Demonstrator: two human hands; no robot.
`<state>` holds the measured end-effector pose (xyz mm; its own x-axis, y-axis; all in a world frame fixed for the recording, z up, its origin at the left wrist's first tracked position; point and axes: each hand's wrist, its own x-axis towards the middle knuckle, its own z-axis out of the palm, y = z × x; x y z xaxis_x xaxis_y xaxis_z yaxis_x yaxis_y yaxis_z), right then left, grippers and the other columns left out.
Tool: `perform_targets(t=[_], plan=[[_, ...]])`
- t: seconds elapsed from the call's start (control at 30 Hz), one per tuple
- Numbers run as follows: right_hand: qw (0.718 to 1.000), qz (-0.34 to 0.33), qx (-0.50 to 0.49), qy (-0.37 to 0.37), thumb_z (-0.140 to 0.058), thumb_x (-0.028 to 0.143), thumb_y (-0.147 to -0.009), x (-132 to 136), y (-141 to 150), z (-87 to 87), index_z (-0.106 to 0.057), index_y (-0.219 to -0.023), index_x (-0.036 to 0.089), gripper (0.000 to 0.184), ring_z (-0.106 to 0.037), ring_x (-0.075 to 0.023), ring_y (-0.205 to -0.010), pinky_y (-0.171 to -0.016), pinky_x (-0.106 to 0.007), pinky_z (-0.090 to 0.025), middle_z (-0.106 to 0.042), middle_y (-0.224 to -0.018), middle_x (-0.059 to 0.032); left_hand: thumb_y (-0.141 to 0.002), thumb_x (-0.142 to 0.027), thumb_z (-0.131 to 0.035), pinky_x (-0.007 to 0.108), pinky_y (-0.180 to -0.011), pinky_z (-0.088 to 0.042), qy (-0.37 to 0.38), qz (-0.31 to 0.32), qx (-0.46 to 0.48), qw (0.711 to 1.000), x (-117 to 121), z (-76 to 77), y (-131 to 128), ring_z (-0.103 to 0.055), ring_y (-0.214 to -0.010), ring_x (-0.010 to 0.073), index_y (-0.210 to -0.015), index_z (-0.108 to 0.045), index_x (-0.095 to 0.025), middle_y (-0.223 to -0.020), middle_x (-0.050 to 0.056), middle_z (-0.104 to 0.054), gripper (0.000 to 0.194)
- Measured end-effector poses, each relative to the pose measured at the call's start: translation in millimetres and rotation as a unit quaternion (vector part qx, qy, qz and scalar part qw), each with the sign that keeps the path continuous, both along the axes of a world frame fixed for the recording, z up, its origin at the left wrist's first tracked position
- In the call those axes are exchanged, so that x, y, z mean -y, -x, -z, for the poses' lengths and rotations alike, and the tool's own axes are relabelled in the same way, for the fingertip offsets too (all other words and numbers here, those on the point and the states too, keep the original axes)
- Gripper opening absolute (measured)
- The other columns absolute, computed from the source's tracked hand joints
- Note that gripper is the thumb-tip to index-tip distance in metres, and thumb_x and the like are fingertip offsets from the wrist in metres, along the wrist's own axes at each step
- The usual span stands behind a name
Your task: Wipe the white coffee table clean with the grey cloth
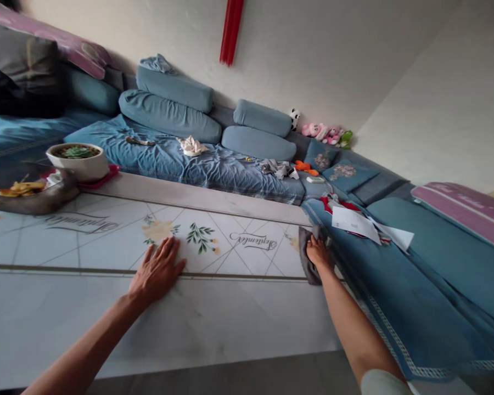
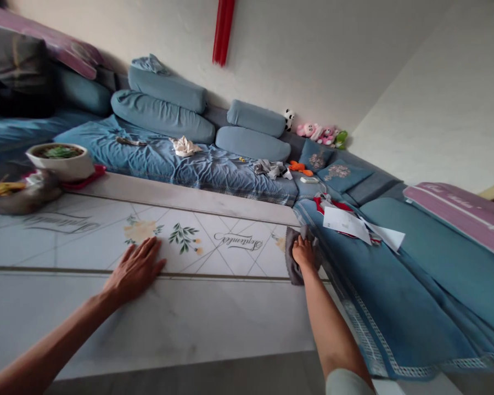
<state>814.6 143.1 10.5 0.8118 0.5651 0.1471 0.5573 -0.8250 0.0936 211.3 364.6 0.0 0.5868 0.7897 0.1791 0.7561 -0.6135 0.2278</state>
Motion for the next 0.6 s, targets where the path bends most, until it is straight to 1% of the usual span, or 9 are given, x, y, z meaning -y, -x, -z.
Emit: perform_targets(t=[0.07, 0.13, 0.2, 0.27, 0.33, 0.43, 0.5, 0.57, 0.6], plan=[[1.0, 0.003, -0.021, -0.007, -0.026, 0.027, -0.116, -18.4, -19.3, -0.2, -0.052, -0.179, 0.006, 0.071, -0.051, -0.0338, -0.163, -0.137, -0.046, -0.034, -0.057, -0.175, -0.0279, -0.117, -0.05, -0.03, 0.065, -0.149, -0.026, -0.024, 0.009, 0.003, 1.0, -5.2, 8.9, -10.3, -0.037, -0.179, 0.0379, -0.178, -0.049, -0.005, -0.188, 0.022, -0.042, 0.078], [0.999, 0.01, -0.037, -0.015, -0.026, 0.027, -0.116, -38.5, -37.3, -3.1, -0.051, -0.18, 0.005, 0.072, -0.052, -0.0352, -0.164, -0.138, -0.048, -0.034, -0.057, -0.175, -0.0282, -0.118, -0.051, -0.029, 0.064, -0.148, -0.029, -0.049, 0.007, 0.013, 0.999, -5.5, 18.6, -7.7, -0.039, -0.178, 0.0371, -0.178, -0.049, -0.007, -0.187, 0.021, -0.044, 0.077], [0.998, 0.022, -0.05, -0.023, -0.025, 0.028, -0.117, -59.9, -51.9, -7.9, -0.05, -0.18, 0.006, 0.072, -0.054, -0.0366, -0.162, -0.136, -0.051, -0.038, -0.058, -0.173, -0.0291, -0.119, -0.051, -0.031, 0.062, -0.147, -0.032, -0.073, 0.006, 0.019, 0.997, -4.2, 26.3, -2.1, -0.043, -0.176, 0.0366, -0.178, -0.051, -0.009, -0.186, 0.02, -0.047, 0.075], [0.997, 0.032, -0.06, -0.03, -0.024, 0.028, -0.117, -82.0, -62.0, -13.8, -0.051, -0.179, 0.006, 0.072, -0.054, -0.0371, -0.161, -0.134, -0.053, -0.041, -0.059, -0.171, -0.0304, -0.119, -0.05, -0.034, 0.062, -0.146, -0.035, -0.094, 0.006, 0.018, 0.995, -3.0, 30.7, 0.5, -0.047, -0.174, 0.037, -0.176, -0.054, -0.009, -0.185, 0.021, -0.048, 0.074], [0.997, 0.039, -0.063, -0.036, -0.022, 0.026, -0.116, -104.8, -67.0, -19.5, -0.054, -0.177, 0.004, 0.072, -0.053, -0.0381, -0.161, -0.132, -0.055, -0.042, -0.057, -0.171, -0.0329, -0.119, -0.048, -0.035, 0.062, -0.145, -0.037, -0.109, 0.004, 0.016, 0.994, -1.8, 32.2, -0.8, -0.049, -0.172, 0.0367, -0.175, -0.056, -0.009, -0.184, 0.02, -0.049, 0.071], [0.997, 0.046, -0.059, -0.036, -0.019, 0.023, -0.116, -143.9, -63.3, -27.3, -0.054, -0.173, -0.002, 0.072, -0.053, -0.042, -0.159, -0.129, -0.06, -0.042, -0.055, -0.169, -0.0397, -0.119, -0.046, -0.036, 0.062, -0.143, -0.039, -0.127, 0.001, 0.018, 0.992, 0.4, 31.4, -5.0, -0.051, -0.171, 0.0361, -0.174, -0.058, -0.01, -0.183, 0.02, -0.051, 0.069], [0.998, 0.033, -0.052, -0.03, -0.02, 0.023, -0.117, -177.1, -50.8, -32.4, -0.053, -0.173, -0.005, 0.071, -0.055, -0.0426, -0.157, -0.127, -0.06, -0.043, -0.055, -0.165, -0.0427, -0.119, -0.046, -0.038, 0.062, -0.143, -0.04, -0.142, 0.001, 0.018, 0.99, 2.1, 30.4, -6.3, -0.051, -0.171, 0.0358, -0.174, -0.057, -0.01, -0.183, 0.02, -0.051, 0.068], [0.999, -0.01, -0.041, -0.02, -0.023, 0.024, -0.118, -218.2, -27.4, -37.5, -0.056, -0.171, -0.004, 0.068, -0.059, -0.0394, -0.152, -0.125, -0.055, -0.043, -0.06, -0.161, -0.0421, -0.12, -0.046, -0.039, 0.061, -0.142, -0.041, -0.154, 0.004, 0.016, 0.988, 3.8, 29.5, -6.2, -0.051, -0.171, 0.0349, -0.174, -0.057, -0.01, -0.184, 0.019, -0.05, 0.067], [0.998, -0.045, -0.031, -0.014, -0.025, 0.023, -0.119, -241.7, -10.8, -39.6, -0.06, -0.168, -0.003, 0.065, -0.062, -0.037, -0.15, -0.125, -0.052, -0.043, -0.063, -0.158, -0.0405, -0.12, -0.046, -0.04, 0.061, -0.142, -0.041, -0.159, 0.004, 0.015, 0.987, 4.6, 29.0, -6.1, -0.051, -0.171, 0.0345, -0.174, -0.056, -0.01, -0.184, 0.019, -0.05, 0.067]])
